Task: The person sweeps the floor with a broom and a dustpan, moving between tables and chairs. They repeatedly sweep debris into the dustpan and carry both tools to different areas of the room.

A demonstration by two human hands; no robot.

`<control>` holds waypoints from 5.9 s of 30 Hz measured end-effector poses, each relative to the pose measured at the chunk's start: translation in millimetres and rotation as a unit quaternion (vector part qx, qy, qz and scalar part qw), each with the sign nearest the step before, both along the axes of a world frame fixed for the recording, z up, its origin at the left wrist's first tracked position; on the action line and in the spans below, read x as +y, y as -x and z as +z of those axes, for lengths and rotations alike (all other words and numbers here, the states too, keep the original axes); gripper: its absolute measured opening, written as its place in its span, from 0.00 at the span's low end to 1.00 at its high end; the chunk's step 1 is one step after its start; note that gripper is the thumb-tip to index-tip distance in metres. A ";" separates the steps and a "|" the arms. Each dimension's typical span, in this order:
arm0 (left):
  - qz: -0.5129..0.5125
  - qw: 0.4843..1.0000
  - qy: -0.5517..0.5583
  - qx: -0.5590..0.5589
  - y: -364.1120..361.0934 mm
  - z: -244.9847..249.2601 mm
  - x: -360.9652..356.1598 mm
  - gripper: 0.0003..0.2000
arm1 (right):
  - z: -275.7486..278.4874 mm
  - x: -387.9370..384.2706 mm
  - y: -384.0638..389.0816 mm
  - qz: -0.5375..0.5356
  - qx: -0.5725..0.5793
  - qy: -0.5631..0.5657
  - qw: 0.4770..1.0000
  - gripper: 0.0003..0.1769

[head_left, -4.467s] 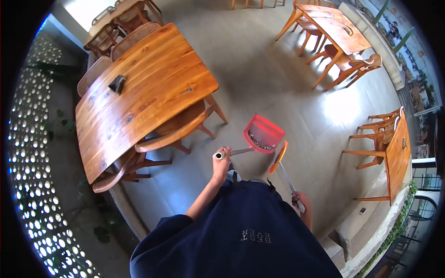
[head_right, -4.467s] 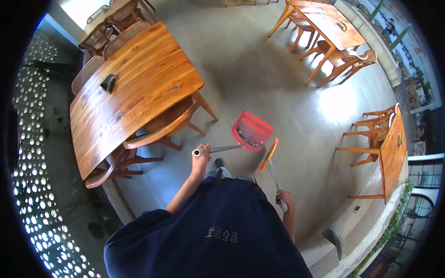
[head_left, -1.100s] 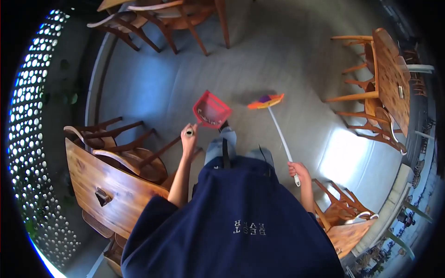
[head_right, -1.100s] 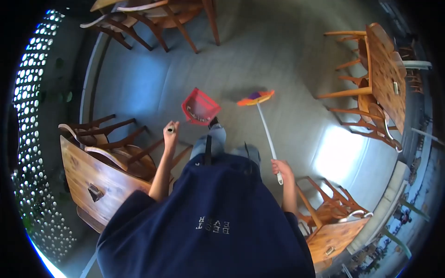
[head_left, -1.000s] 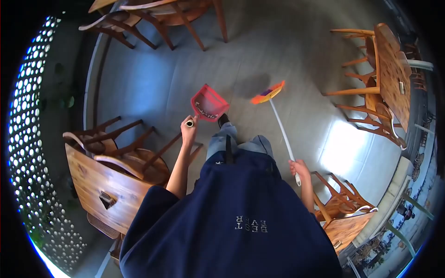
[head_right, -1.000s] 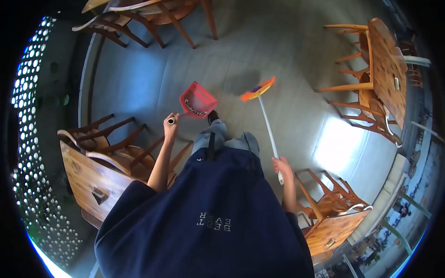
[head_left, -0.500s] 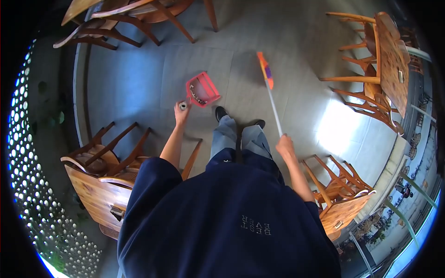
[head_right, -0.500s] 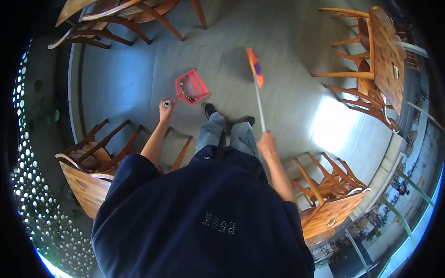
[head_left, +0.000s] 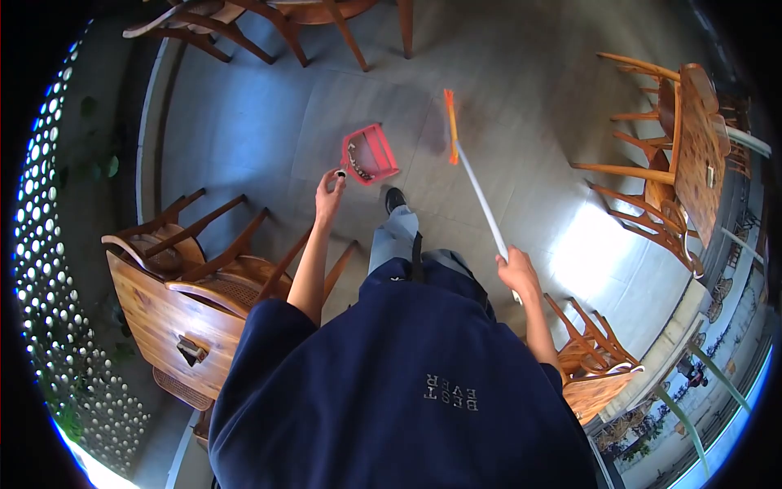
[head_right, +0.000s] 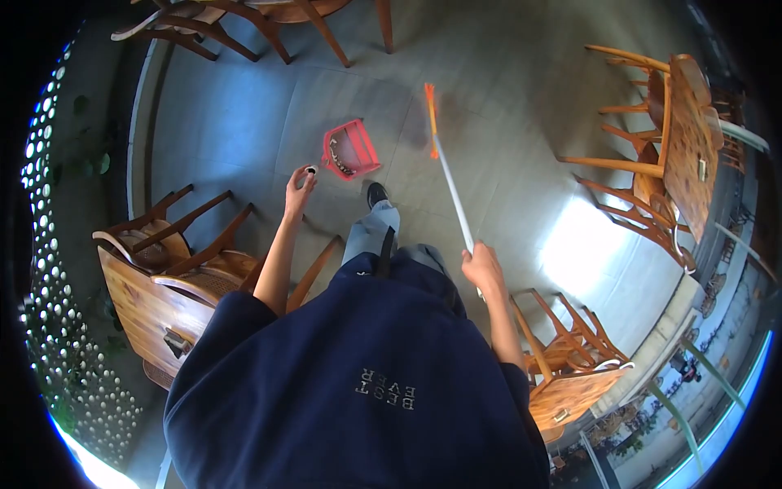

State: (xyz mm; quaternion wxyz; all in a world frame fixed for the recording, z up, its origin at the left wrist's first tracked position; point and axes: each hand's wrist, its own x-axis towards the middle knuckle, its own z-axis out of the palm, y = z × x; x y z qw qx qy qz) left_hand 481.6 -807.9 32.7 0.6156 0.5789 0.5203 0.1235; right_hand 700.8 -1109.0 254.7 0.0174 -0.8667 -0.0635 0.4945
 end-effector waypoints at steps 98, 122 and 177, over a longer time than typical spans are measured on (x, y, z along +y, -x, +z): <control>-0.377 0.911 -0.123 -0.115 -550.4 163.6 -138.3 0.12 | -151.7 -198.0 -54.5 -0.712 0.016 -0.175 0.679 0.21; -0.742 0.670 -0.022 -0.005 -879.0 54.4 -205.0 0.14 | -12.3 5.9 -167.8 -0.940 0.018 -0.158 0.301 0.11; -0.803 0.591 0.064 0.039 -951.5 0.1 -211.5 0.15 | -26.7 -31.8 -398.3 -0.708 -0.147 -0.011 0.691 0.14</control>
